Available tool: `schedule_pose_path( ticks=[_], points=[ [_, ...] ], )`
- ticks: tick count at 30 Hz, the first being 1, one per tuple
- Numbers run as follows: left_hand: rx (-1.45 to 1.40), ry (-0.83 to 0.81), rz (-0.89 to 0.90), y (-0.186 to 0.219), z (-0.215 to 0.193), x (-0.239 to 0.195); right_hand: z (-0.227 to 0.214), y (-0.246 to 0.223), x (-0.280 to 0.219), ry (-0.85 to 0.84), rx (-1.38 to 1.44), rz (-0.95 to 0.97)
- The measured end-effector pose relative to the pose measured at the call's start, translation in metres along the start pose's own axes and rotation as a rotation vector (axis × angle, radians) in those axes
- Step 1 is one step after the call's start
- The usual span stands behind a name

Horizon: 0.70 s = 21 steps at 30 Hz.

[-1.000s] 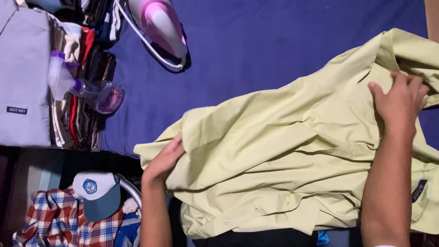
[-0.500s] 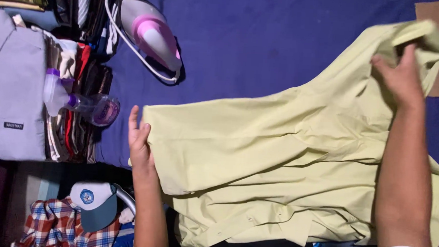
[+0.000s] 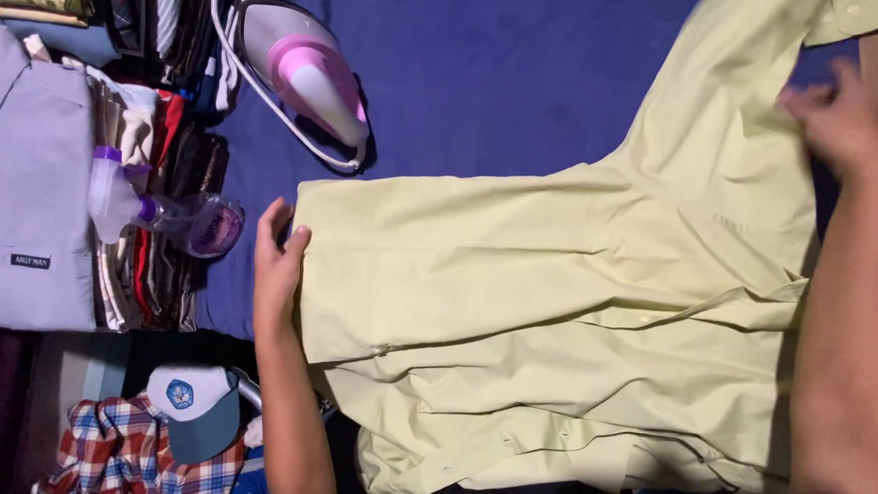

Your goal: Ironing a long-sleeved shirt on a flat surface and then buttoning the collar.

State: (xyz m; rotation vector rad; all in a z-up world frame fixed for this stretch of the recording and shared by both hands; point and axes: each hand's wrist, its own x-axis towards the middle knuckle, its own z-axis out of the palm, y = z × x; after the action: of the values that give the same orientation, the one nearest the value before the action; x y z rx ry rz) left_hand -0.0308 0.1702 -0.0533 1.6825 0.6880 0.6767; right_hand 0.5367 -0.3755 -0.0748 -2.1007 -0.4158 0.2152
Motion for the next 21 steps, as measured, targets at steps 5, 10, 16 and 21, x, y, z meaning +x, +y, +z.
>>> schedule_pose_path(
  ticks=[5, 10, 16, 21],
  points=[
    [0.035, 0.021, -0.37, -0.003, -0.038, -0.037, -0.003, -0.037, -0.126, -0.041, -0.371, -0.001],
    [-0.075, -0.1, -0.354, -0.004, -0.048, -0.069, 0.003, -0.089, -0.259, 0.066, -0.578, -0.196],
    [-0.353, -0.063, -0.092, -0.01, -0.037, -0.071, 0.047, -0.148, -0.333, -0.045, -0.547, -0.321],
    [-0.507, 0.071, -0.072, 0.008, -0.036, -0.044, 0.053, -0.103, -0.342, 0.053, -0.707, -0.238]
  ],
)
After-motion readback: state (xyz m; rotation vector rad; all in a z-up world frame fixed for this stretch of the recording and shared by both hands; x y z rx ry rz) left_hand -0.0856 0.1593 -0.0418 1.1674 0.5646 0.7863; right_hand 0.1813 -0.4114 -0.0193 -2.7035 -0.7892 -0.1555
